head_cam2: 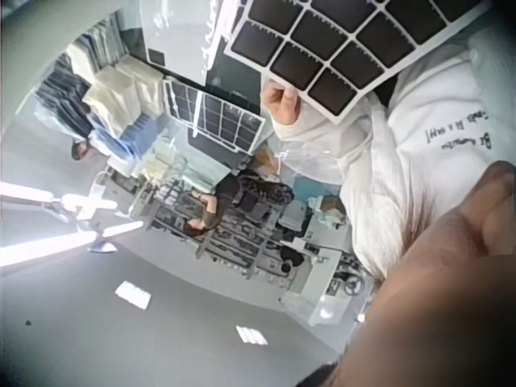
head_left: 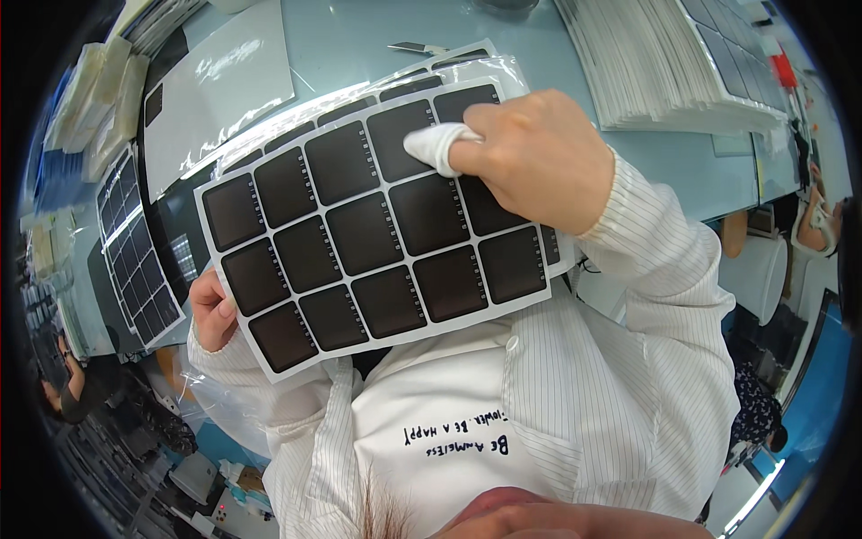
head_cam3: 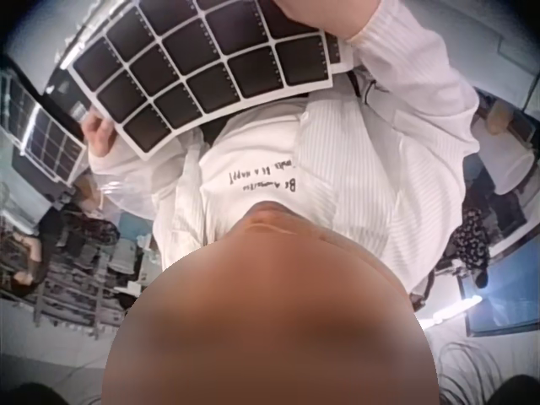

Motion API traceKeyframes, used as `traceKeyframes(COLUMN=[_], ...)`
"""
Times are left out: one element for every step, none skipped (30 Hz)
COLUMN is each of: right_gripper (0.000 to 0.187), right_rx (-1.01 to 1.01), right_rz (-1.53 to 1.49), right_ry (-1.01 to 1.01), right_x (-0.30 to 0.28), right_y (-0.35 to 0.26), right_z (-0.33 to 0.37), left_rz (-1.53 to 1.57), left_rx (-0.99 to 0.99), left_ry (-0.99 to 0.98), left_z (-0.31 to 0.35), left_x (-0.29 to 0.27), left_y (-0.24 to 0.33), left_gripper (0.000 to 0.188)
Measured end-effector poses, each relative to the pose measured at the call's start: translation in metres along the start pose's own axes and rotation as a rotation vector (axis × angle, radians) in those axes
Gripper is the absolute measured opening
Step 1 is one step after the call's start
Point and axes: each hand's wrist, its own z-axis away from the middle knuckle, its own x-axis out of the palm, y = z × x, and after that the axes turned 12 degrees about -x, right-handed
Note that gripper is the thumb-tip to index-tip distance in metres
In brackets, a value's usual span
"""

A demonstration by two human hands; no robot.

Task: Inspecting and cleaning flexible solar panels using a wipe.

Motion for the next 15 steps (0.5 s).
traceKeyframes(right_gripper=[0.035,0.035,0.034,0.034,0.035,0.035,0.035,0.033,0.031,0.031,0.027,0.024,0.024,0.021,0.018], right_rx=[0.003,0.010,0.013,0.012,0.029,0.049,0.050,0.060,0.069,0.070,0.116,0.159,0.156,0.269,0.385], right_rz=[0.003,-0.002,-0.008,-0.006,0.007,0.022,0.026,0.047,0.069,0.075,0.112,0.148,0.152,0.269,0.389], right_ry=[0.001,-0.025,-0.048,-0.045,-0.015,0.015,0.017,0.081,0.144,0.146,0.269,0.392,0.393,0.497,0.601], right_x=[0.000,0.000,-0.001,0.000,0.005,0.008,0.012,0.016,0.019,0.017,0.013,0.007,0.000,-0.008,-0.014], right_y=[0.000,0.000,0.000,0.000,0.000,-0.001,0.000,0.004,0.009,0.017,0.027,0.037,0.044,0.051,0.056], right_z=[0.001,0.002,0.003,0.002,0.001,0.000,-0.001,-0.002,-0.003,-0.004,-0.002,-0.001,0.001,0.002,0.002], left_rz=[0.009,0.008,0.011,0.015,0.012,0.020,0.028,0.026,0.028,0.030,0.029,0.035,0.042,0.043,0.021], left_rx=[0.008,0.010,-0.007,-0.023,-0.020,-0.012,-0.003,0.001,-0.010,-0.022,-0.016,-0.008,0.000,0.005,0.012], left_ry=[-0.001,-0.004,0.008,0.021,0.022,0.013,0.004,0.001,0.009,0.017,0.013,0.011,0.012,0.012,0.000], left_z=[-0.002,-0.003,-0.002,-0.001,-0.001,0.000,0.000,0.000,0.000,-0.001,-0.002,-0.003,-0.002,-0.001,-0.002], left_x=[0.000,-0.001,0.000,0.000,0.000,-0.001,-0.001,-0.001,-0.001,-0.002,-0.001,0.001,0.003,0.002,-0.001], left_y=[-0.001,-0.002,-0.002,-0.001,-0.001,-0.002,-0.002,-0.001,-0.002,-0.002,-0.002,-0.002,-0.002,-0.003,-0.004], left_gripper=[0.022,0.022,0.022,0.022,0.022,0.022,0.022,0.022,0.022,0.022,0.022,0.021,0.020,0.020,0.021])
